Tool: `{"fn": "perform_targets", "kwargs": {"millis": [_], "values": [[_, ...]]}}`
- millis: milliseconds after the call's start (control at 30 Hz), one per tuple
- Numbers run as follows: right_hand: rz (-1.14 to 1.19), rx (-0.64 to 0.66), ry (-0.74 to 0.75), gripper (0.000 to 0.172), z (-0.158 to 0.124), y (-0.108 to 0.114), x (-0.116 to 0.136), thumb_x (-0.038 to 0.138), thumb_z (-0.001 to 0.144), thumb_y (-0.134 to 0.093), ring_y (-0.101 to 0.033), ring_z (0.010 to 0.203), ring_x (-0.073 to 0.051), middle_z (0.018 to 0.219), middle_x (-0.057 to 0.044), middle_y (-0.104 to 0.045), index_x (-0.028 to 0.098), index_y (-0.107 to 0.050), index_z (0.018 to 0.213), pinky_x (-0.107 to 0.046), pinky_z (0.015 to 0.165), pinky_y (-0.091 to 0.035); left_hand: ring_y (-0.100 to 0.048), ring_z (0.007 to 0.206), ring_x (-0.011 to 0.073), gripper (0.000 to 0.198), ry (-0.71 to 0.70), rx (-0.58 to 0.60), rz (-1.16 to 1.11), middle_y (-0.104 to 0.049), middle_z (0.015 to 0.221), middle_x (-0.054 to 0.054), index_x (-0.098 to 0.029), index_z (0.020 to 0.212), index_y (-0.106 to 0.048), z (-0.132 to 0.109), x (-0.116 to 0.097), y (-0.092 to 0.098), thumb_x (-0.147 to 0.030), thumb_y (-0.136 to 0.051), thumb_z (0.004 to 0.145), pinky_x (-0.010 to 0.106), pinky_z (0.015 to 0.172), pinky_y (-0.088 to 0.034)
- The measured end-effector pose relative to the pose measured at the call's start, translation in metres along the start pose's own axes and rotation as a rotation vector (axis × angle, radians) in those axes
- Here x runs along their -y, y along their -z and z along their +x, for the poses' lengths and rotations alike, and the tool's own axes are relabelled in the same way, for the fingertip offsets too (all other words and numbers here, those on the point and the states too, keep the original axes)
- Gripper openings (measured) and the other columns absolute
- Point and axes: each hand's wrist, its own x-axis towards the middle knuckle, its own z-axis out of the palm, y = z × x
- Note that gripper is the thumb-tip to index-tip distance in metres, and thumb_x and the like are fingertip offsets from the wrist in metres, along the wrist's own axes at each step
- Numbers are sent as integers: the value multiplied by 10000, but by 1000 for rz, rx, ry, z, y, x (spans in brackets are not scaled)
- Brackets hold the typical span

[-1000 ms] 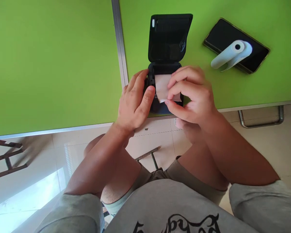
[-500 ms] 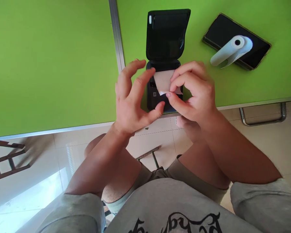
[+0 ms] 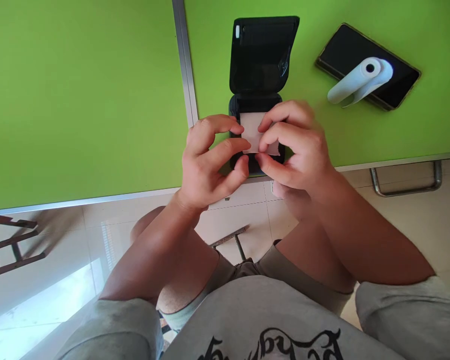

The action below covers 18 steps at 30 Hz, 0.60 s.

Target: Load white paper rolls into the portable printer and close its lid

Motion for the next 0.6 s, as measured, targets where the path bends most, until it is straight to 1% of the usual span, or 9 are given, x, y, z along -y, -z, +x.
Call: {"fn": "perform_targets", "kwargs": {"millis": [67, 133, 233, 300, 367, 433, 467, 533, 600], "values": [[15, 30, -19, 78, -1, 0, 1, 247, 807, -631, -611, 929, -255, 968, -31, -639, 261, -590, 743, -525, 879, -485, -591, 1228, 267, 236, 119, 29, -11, -581, 1224, 59, -315, 1137, -570, -1, 1, 1, -478, -498, 982, 457, 1065, -492], [35, 54, -29, 94, -2, 0, 3, 283, 812, -631, -605, 966, -268, 990, -39, -635, 258, -591, 731, -547, 939, -466, -530, 1329, 308, 451, 291, 77, 0, -527, 1363, 99, -306, 1277, -497, -1, 3, 1, -618, -494, 952, 486, 1114, -458], [68, 40, -9, 196, 0, 0, 4, 387, 864, -580, -599, 950, -260, 981, -47, -635, 259, -596, 717, -538, 941, -472, -485, 1396, 336, 692, 437, 204, 9, -457, 1495, 144, -274, 1417, -373, 0, 7, -1, -707, -528, 900, 486, 1129, -453], [77, -40, -17, 240, 2, 0, 2, 421, 898, -535, -602, 916, -240, 950, -44, -623, 257, -592, 733, -506, 898, -489, -501, 1390, 331, 728, 446, 268, 2, -457, 1513, 149, -265, 1446, -346, 0, 9, -2, -713, -522, 900, 469, 1126, -460], [60, -182, -64, 221, 2, -1, -5, 447, 903, -533, -600, 962, -240, 966, -47, -598, 262, -595, 800, -477, 895, -494, -515, 1381, 329, 750, 445, 294, 2, -462, 1515, 152, -256, 1463, -338, 1, 10, -2, -717, -515, 898, 453, 1114, -471], [67, -281, -165, 225, 1, -4, -15, 498, 890, -555, -573, 1121, -266, 1146, -53, -584, 288, -598, 959, -464, 913, -491, -518, 1379, 338, 788, 453, 301, 11, -460, 1518, 155, -252, 1479, -330, 2, 10, -1, -733, -519, 884, 453, 1104, -479], [99, -286, -225, 291, 1, -6, -22, 537, 880, -561, -542, 1212, -277, 1281, -47, -549, 313, -577, 1065, -466, 937, -486, -515, 1382, 345, 804, 459, 304, 16, -457, 1521, 153, -254, 1486, -326, 2, 10, -1, -741, -521, 877, 459, 1103, -479], [217, -249, -308, 509, 1, -10, -34, 645, 842, -565, -455, 1375, -283, 1492, -21, -414, 366, -456, 1254, -483, 1037, -455, -505, 1389, 356, 826, 469, 313, 20, -448, 1529, 150, -257, 1494, -323, 2, 10, 0, -755, -522, 865, 472, 1104, -478], [330, -187, -347, 733, 3, -14, -43, 760, 773, -548, -347, 1488, -265, 1562, -6, -318, 393, -287, 1351, -488, 1169, -373, -501, 1393, 357, 834, 477, 316, 20, -445, 1529, 151, -254, 1495, -325, 2, 9, 0, -759, -524, 861, 476, 1110, -474]]}}
